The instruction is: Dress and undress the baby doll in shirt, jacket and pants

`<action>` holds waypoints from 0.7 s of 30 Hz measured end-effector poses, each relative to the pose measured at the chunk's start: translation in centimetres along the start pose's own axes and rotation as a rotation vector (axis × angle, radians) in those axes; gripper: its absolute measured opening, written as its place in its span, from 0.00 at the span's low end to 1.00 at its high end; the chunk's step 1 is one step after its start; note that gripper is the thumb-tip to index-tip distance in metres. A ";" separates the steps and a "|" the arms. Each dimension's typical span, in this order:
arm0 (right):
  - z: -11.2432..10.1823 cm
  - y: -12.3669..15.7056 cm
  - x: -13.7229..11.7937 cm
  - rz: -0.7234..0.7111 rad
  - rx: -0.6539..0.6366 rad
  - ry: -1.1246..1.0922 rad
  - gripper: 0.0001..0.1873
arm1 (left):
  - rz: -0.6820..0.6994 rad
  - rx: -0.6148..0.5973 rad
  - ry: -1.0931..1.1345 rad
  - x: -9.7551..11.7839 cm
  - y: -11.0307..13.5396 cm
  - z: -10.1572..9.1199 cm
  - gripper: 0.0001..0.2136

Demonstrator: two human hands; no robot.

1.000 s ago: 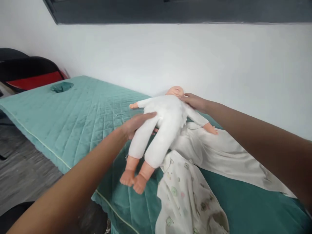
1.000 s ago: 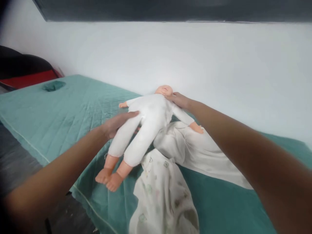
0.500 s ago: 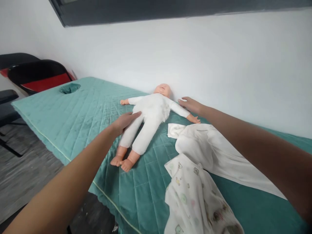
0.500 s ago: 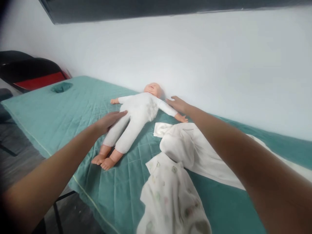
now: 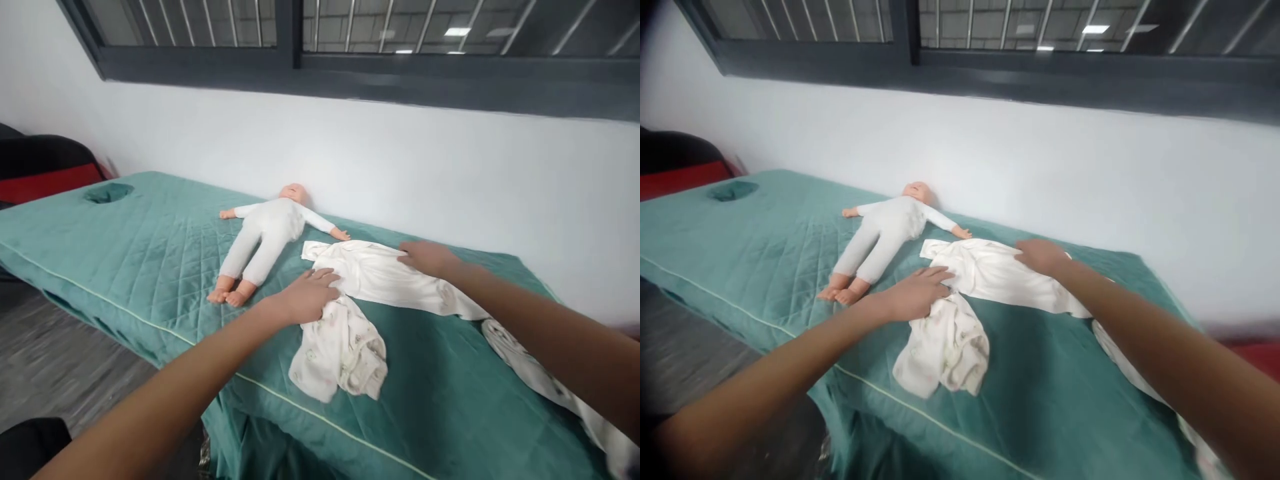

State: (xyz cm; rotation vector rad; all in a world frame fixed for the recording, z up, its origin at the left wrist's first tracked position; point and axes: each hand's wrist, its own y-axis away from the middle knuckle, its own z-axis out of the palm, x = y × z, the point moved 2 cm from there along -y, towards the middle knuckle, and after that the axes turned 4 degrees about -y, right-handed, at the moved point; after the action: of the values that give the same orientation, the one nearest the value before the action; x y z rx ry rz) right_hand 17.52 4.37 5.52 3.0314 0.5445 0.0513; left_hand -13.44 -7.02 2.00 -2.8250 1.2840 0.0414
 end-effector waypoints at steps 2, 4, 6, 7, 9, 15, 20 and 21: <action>-1.1 2.3 -1.9 -0.037 0.039 0.004 0.15 | -0.016 0.118 -0.008 1.2 -0.9 -0.4 0.21; -2.1 4.9 -4.2 -0.154 0.102 0.002 0.15 | -0.008 0.251 -0.036 2.9 -2.2 -1.4 0.20; -3.1 8.0 -6.1 -0.257 0.139 -0.013 0.15 | 0.033 0.360 -0.089 5.1 -3.8 -2.6 0.18; -3.5 9.7 -6.8 -0.296 0.137 -0.019 0.14 | 0.065 0.399 -0.124 6.2 -4.5 -3.1 0.17; -4.3 13.1 -7.5 -0.312 0.135 -0.044 0.12 | 0.134 0.451 -0.194 8.3 -5.8 -4.0 0.14; -5.8 22.0 -5.4 -0.059 0.219 -0.363 0.09 | 0.236 0.803 -0.411 10.7 -6.1 -5.8 0.07; -4.1 25.4 -5.8 0.194 0.178 -0.697 0.24 | 0.053 1.040 -0.239 11.5 -5.1 -8.2 0.06; -3.4 25.6 -6.4 0.224 0.175 -0.790 0.30 | -0.035 1.030 -0.139 12.0 -5.1 -8.6 0.07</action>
State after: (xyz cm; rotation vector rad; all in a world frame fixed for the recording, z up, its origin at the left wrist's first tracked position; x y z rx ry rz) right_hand 20.23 -21.61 10.51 2.8911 0.1378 -1.1665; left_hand -1.66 -13.13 10.25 -1.9091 0.8470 -0.3203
